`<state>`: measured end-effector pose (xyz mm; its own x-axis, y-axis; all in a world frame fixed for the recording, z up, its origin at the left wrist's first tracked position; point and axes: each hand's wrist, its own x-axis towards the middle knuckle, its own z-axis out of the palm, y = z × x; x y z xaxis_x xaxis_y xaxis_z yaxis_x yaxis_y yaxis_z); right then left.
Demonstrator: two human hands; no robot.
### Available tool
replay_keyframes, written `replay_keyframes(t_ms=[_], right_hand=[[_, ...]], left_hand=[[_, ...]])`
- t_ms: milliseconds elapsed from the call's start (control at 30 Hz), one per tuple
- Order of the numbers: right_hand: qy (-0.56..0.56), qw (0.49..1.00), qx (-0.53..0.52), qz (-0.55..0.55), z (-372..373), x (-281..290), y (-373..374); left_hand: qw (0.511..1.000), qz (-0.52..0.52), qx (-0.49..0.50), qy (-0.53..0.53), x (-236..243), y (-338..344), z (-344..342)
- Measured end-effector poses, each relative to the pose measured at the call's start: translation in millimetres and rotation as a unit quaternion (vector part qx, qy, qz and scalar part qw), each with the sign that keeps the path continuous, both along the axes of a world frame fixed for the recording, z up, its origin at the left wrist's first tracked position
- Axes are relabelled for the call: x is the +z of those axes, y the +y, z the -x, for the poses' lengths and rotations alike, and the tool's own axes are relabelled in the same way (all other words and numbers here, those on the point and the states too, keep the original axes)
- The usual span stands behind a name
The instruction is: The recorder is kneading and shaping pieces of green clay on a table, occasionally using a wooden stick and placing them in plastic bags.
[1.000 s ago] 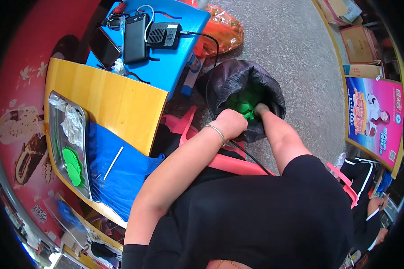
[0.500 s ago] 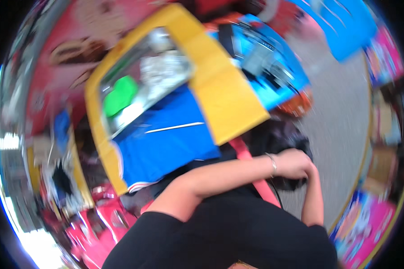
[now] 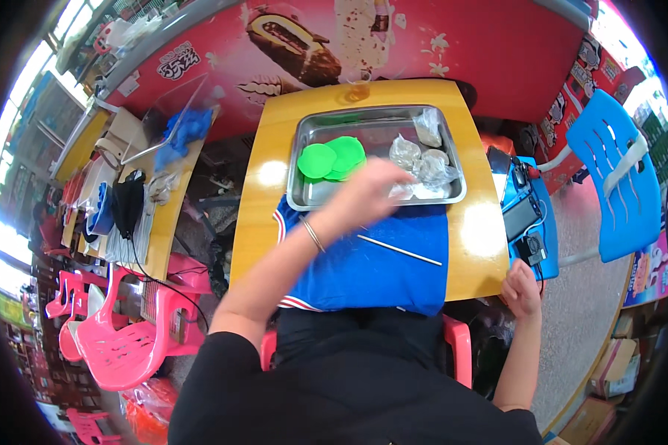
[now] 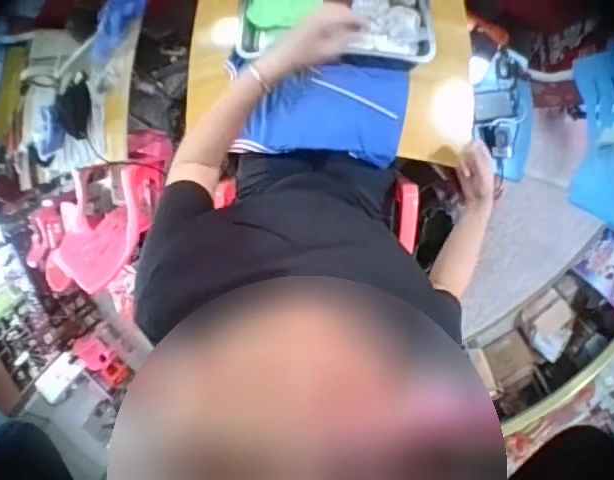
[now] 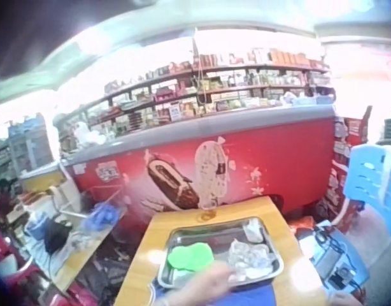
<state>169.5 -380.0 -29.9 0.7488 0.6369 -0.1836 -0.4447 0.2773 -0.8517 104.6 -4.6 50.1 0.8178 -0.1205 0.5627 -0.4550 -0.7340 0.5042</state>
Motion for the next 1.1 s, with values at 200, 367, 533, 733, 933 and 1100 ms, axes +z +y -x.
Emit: replay_keyframes(t_ms=[200, 367, 533, 733, 933, 1100], right_hand=[[-0.015, 0.995, 0.010, 0.099, -13, -11, 45], [0.029, 0.995, -0.004, 0.096, -15, -11, 47], [-0.036, 0.975, 0.060, 0.212, -16, 2, 58], [-0.241, 0.948, 0.142, 0.151, 8, 60, 139], [-0.335, 0.939, 0.068, 0.032, 45, 77, 229], [-0.149, 0.983, 0.109, -0.022, 51, 66, 239]], left_hand=[[0.902, -0.307, 0.237, 0.190, -38, 149, 7], [0.831, -0.442, 0.251, 0.227, -58, 164, 10], [0.854, -0.403, 0.256, 0.207, -52, 166, 10], [0.964, 0.135, 0.154, 0.170, -7, 112, 44], [0.890, 0.393, -0.047, 0.227, 9, 50, 87], [0.880, 0.409, -0.038, 0.237, 0, 37, 96]])
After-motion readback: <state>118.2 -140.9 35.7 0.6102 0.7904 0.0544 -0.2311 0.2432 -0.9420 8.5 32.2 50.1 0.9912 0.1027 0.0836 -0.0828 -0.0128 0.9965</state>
